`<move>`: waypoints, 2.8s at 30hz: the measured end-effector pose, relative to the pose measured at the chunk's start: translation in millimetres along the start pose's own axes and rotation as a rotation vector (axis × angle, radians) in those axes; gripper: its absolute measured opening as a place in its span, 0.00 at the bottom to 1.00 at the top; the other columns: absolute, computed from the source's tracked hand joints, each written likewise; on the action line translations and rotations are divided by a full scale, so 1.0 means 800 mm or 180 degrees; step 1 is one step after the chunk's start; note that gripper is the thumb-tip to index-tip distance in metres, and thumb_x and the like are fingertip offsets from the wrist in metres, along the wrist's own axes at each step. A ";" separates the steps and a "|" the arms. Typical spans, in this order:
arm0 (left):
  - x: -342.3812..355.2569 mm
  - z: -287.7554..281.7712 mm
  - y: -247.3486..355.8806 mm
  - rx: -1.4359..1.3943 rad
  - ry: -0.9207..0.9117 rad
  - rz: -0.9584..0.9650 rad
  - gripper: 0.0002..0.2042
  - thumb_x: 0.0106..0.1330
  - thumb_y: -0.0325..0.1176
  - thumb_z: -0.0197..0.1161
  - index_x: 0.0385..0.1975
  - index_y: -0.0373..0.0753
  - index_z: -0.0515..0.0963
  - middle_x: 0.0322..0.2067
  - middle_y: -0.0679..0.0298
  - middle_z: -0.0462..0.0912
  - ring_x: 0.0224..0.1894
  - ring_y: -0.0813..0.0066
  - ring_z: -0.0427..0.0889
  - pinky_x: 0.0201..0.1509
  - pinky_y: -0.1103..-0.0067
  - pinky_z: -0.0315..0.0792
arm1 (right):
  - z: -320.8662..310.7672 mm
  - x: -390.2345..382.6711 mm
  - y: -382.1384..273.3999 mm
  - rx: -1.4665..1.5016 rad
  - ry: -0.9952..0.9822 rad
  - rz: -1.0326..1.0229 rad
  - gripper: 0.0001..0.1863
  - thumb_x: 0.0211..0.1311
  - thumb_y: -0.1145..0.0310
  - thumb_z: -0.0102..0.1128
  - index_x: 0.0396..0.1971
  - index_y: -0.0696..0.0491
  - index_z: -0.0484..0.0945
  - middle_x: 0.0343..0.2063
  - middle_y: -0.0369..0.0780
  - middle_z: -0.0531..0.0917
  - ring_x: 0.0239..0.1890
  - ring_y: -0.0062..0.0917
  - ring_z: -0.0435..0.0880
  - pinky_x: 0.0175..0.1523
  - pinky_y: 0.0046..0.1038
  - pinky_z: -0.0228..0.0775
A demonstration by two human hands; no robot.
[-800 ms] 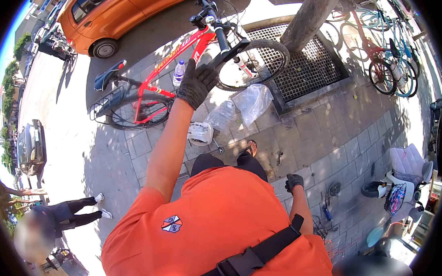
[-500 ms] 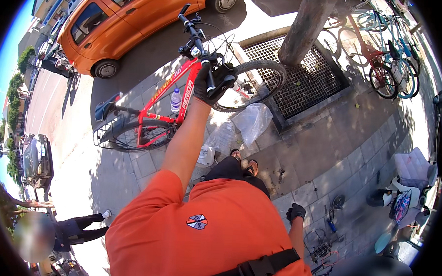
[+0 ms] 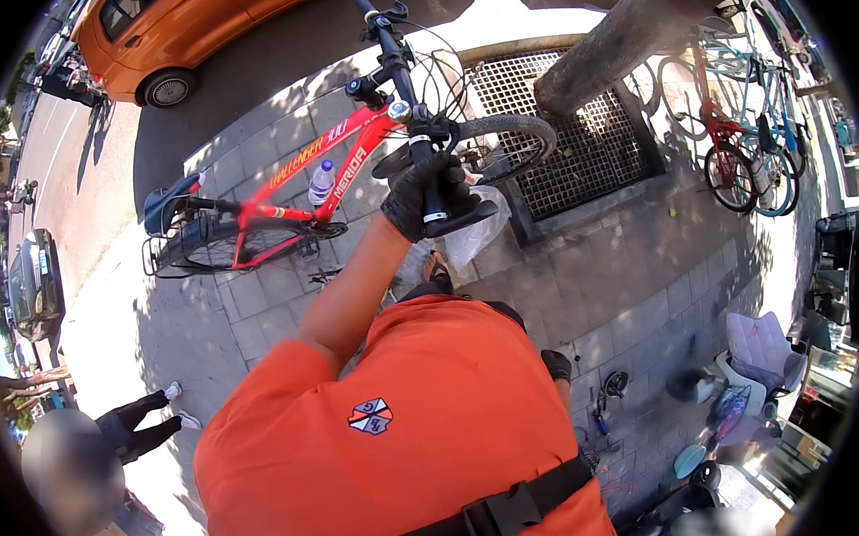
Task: The person adjusts the handlebars and brake levers on a red bicycle. They then retrieve a yellow tool from a shop and use it to tighten components on the handlebar stem while standing on a sidewalk.
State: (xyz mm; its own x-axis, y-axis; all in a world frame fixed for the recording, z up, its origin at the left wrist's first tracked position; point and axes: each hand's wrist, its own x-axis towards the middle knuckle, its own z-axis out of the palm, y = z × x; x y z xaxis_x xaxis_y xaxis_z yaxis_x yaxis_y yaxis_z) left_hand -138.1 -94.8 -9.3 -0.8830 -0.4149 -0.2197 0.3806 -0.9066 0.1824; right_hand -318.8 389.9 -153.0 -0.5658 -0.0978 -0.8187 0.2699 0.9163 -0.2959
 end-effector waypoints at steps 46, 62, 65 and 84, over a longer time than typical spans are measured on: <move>0.012 0.040 -0.002 -0.0071 0.0415 0.0396 0.31 0.64 0.36 0.65 0.68 0.33 0.70 0.65 0.45 0.75 0.70 0.43 0.70 0.73 0.45 0.64 | -0.060 0.216 -0.121 -0.1473 -0.0436 -0.0545 0.23 0.60 0.56 0.59 0.45 0.57 0.88 0.47 0.51 0.89 0.51 0.42 0.88 0.58 0.37 0.77; 0.081 0.090 -0.009 -0.0277 0.0547 0.0768 0.28 0.55 0.30 0.61 0.60 0.34 0.76 0.57 0.45 0.81 0.63 0.39 0.77 0.66 0.37 0.70 | -0.061 0.182 -0.179 -0.0523 -0.0416 -0.0555 0.20 0.62 0.60 0.63 0.46 0.59 0.86 0.28 0.43 0.88 0.24 0.29 0.84 0.33 0.35 0.79; 0.109 0.103 -0.020 -0.0551 0.0598 0.0772 0.28 0.53 0.28 0.60 0.59 0.33 0.76 0.55 0.46 0.82 0.64 0.42 0.77 0.67 0.36 0.69 | -0.057 0.175 -0.188 -0.0410 -0.0357 -0.0461 0.20 0.62 0.59 0.63 0.46 0.59 0.87 0.29 0.45 0.89 0.26 0.29 0.86 0.37 0.34 0.80; 0.145 0.078 -0.017 -0.0846 0.0304 0.0947 0.24 0.61 0.42 0.67 0.52 0.31 0.82 0.53 0.49 0.85 0.64 0.46 0.77 0.74 0.51 0.64 | -0.038 0.268 -0.029 -0.2147 -0.0425 -0.1074 0.23 0.60 0.54 0.60 0.43 0.57 0.88 0.41 0.49 0.90 0.42 0.43 0.89 0.48 0.41 0.79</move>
State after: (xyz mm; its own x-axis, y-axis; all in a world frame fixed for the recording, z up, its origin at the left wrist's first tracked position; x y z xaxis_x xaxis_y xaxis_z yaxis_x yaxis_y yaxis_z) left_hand -262.7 -125.3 22.5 -0.6988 -0.6561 -0.2850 0.6844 -0.7291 0.0002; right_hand -470.0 359.8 -306.9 -0.4227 -0.4211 -0.8025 -0.4591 0.8630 -0.2110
